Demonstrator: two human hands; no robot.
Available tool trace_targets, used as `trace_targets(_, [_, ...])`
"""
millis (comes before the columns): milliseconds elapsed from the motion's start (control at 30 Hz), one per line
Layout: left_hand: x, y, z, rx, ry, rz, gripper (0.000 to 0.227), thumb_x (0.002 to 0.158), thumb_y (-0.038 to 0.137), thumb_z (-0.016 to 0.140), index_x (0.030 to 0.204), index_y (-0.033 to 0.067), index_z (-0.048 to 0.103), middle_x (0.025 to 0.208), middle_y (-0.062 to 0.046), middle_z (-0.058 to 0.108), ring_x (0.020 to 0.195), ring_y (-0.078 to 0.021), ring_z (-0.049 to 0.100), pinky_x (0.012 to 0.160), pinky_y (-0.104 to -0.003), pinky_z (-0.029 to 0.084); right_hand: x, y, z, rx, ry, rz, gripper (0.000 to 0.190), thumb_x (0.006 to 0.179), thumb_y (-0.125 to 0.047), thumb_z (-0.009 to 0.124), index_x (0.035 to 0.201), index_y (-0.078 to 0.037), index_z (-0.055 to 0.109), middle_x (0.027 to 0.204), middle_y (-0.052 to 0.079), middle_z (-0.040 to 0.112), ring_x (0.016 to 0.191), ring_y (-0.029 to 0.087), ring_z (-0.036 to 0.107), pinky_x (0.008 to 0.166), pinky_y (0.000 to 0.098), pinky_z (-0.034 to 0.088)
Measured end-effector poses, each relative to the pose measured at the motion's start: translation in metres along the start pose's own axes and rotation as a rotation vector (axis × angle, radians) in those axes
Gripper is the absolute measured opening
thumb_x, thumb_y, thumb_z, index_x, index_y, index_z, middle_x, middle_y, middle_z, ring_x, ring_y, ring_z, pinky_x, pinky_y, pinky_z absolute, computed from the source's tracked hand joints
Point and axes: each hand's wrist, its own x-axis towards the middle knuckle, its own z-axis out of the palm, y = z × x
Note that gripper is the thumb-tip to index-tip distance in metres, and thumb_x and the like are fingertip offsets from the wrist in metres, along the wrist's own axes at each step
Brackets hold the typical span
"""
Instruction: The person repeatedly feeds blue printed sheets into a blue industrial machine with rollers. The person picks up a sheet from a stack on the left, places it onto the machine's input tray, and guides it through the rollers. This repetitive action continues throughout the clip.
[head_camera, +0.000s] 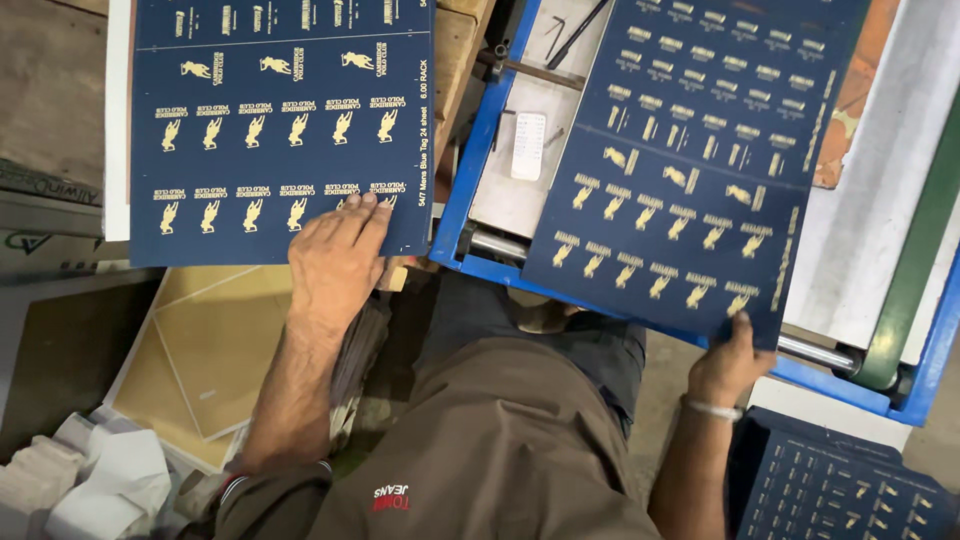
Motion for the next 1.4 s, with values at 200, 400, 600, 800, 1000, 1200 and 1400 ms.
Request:
trace_targets(200, [0.004, 0.012, -0.003, -0.005, -0.012, -0.011, 0.063, 0.068, 0.014, 0.08, 0.128, 0.0003, 0.067, 0.131, -0.015, 0.068, 0.121, -0.0309, 0.065, 0.104, -0.046, 0.052, 0.041, 0.014, 0.042, 0.072, -0.011, 0.152, 0.031, 0.099, -0.005, 0.069, 0.124, 0.002, 0.052, 0.114, 0.015, 0.069, 0.103, 0.027, 0.072, 0.09, 0.0414, 0.065])
trace_targets(400, [0.006, 0.0, -0.018, -0.228, -0.038, -0.033, 0.06, 0.074, 0.008, 0.075, 0.134, 0.0053, 0.066, 0.135, -0.014, 0.068, 0.123, -0.0309, 0.064, 0.103, -0.044, 0.052, 0.003, 0.018, 0.063, -0.066, -0.391, 0.429, 0.035, 0.105, -0.018, 0.061, 0.132, 0.004, 0.053, 0.117, 0.02, 0.069, 0.106, 0.031, 0.072, 0.093, 0.0406, 0.062])
trace_targets(600, [0.022, 0.019, -0.003, -0.391, 0.222, -0.17, 0.043, 0.083, 0.006, 0.073, 0.126, 0.007, 0.068, 0.122, -0.012, 0.071, 0.115, -0.0309, 0.066, 0.101, -0.044, 0.054, -0.071, -0.013, 0.142, -0.22, -0.815, 0.505, 0.047, 0.102, -0.024, 0.058, 0.139, 0.005, 0.052, 0.126, 0.016, 0.07, 0.108, 0.028, 0.071, 0.092, 0.0403, 0.06])
trace_targets(800, [0.035, 0.07, -0.001, -0.384, -0.116, 0.148, 0.064, 0.08, 0.035, 0.073, 0.131, -0.0027, 0.062, 0.134, -0.018, 0.063, 0.13, -0.034, 0.054, 0.114, -0.054, 0.038, -0.145, -0.005, 0.213, -0.026, -1.003, 0.478, 0.033, 0.109, -0.015, 0.06, 0.136, 0.004, 0.056, 0.112, 0.01, 0.067, 0.093, 0.017, 0.063, 0.079, 0.0326, 0.053])
trace_targets(1000, [0.023, 0.011, -0.008, -0.208, -0.106, 0.024, 0.072, 0.09, 0.049, 0.071, 0.139, -0.0017, 0.056, 0.143, -0.019, 0.056, 0.138, -0.0351, 0.048, 0.118, -0.055, 0.031, -0.105, -0.016, 0.204, 0.031, -0.439, 0.361, 0.036, 0.099, 0.004, 0.06, 0.135, 0.002, 0.055, 0.123, 0.009, 0.066, 0.109, 0.022, 0.069, 0.092, 0.0398, 0.063])
trace_targets(1200, [0.005, -0.062, -0.011, 0.069, -0.102, -0.088, 0.062, 0.09, 0.033, 0.068, 0.138, -0.0046, 0.058, 0.145, -0.021, 0.058, 0.139, -0.0338, 0.051, 0.118, -0.048, 0.039, -0.024, -0.022, 0.129, -0.054, -0.181, 0.094, 0.031, 0.103, 0.008, 0.058, 0.133, 0.008, 0.056, 0.127, 0.019, 0.066, 0.114, 0.029, 0.067, 0.095, 0.0387, 0.061])
trace_targets(1400, [-0.003, -0.072, -0.002, 0.083, -0.026, 0.014, 0.039, 0.093, 0.011, 0.063, 0.129, -0.0026, 0.065, 0.134, -0.017, 0.07, 0.127, -0.0289, 0.066, 0.11, -0.04, 0.053, 0.001, -0.022, 0.081, -0.047, 0.063, 0.022, 0.028, 0.1, 0.006, 0.057, 0.125, 0.001, 0.045, 0.126, 0.019, 0.064, 0.112, 0.029, 0.072, 0.096, 0.0424, 0.068])
